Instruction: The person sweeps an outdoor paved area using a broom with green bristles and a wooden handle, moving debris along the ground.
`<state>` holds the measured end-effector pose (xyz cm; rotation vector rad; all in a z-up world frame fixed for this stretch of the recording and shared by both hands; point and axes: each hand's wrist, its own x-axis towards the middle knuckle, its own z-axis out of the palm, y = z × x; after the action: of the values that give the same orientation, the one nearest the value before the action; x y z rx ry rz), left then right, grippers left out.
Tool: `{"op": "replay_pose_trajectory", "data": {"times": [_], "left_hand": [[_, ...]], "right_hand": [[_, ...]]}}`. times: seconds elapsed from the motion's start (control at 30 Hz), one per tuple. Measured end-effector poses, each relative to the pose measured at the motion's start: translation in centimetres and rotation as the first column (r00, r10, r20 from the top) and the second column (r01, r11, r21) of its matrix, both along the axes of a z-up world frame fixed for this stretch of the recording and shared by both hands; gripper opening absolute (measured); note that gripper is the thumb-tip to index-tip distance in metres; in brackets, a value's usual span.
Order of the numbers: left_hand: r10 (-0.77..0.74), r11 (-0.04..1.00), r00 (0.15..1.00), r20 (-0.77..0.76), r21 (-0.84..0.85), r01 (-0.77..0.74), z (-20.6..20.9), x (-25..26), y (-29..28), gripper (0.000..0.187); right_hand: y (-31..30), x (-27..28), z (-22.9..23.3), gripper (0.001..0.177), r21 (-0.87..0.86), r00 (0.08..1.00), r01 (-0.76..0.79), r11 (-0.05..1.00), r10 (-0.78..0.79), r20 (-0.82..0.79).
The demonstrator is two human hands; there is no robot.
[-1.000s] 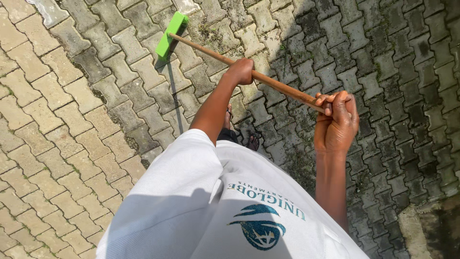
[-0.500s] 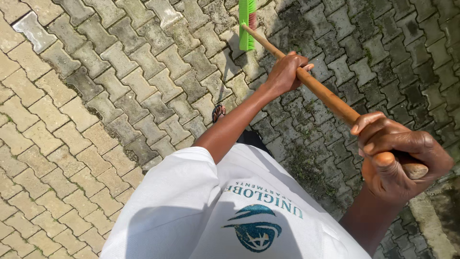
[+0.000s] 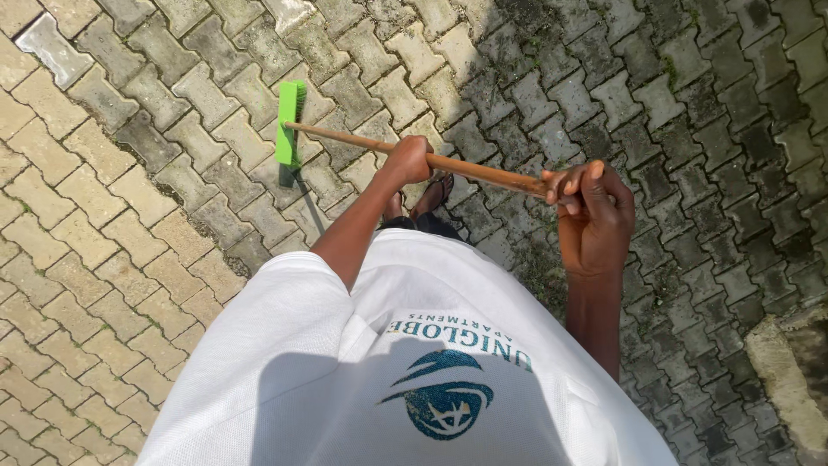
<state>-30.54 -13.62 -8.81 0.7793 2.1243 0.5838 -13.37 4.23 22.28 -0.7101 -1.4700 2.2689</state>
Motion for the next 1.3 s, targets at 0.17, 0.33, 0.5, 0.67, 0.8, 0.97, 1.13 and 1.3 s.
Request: {"op": "replay_pose_trajectory", "data": {"times": [0.17,0.33,0.5,0.67,0.8,0.97,1.13,1.3], "left_hand": [[-0.092,0.926,0.996,-0.019,0.366,0.093,2.8,2.9,14.0,0.017],[0.115,0.69,0.992,-0.059,0.722,-0.037,6.5,3.9,18.3,0.031],[0.105,0.721,0.992,-0.069,0.693,-0.028,11.5,4.4,19.4,0.036],[0.081,0.906,0.989,-0.127,0.423,-0.02,11.9,5.7,15.2,0.029],[-0.008,0.979,0.991,-0.13,0.2,0.035,7.6,5.8,9.5,0.018],[-0.131,0.985,0.991,-0.009,0.11,0.131,2.2,7.7,11.0,0.017],[-0.095,0.717,0.991,-0.095,0.684,0.134,3.2,11.1,21.2,0.008],[0.047,0.626,0.999,-0.003,0.779,-0.027,7.2,9.8,23.5,0.037]], "right_hand": [[4.2,2.7,7.7,0.05,0.4,0.995,0.098,0.911,-0.099,-0.018],[-0.3,1.6,10.5,0.062,0.64,0.992,-0.001,0.768,0.082,-0.096],[0.1,2.4,13.0,0.063,0.761,0.984,-0.028,0.648,0.152,-0.093],[3.6,6.1,10.9,0.059,0.603,0.992,0.059,0.796,0.018,-0.122],[3.6,7.2,5.2,0.055,0.215,0.969,0.237,0.947,-0.215,-0.118],[4.9,7.3,4.3,0.047,0.085,0.904,0.427,0.9,-0.426,-0.036],[6.8,7.6,9.9,0.059,0.522,0.92,0.354,0.776,-0.389,-0.046],[5.4,5.1,10.1,0.064,0.615,0.984,0.167,0.771,-0.087,-0.158]]}}
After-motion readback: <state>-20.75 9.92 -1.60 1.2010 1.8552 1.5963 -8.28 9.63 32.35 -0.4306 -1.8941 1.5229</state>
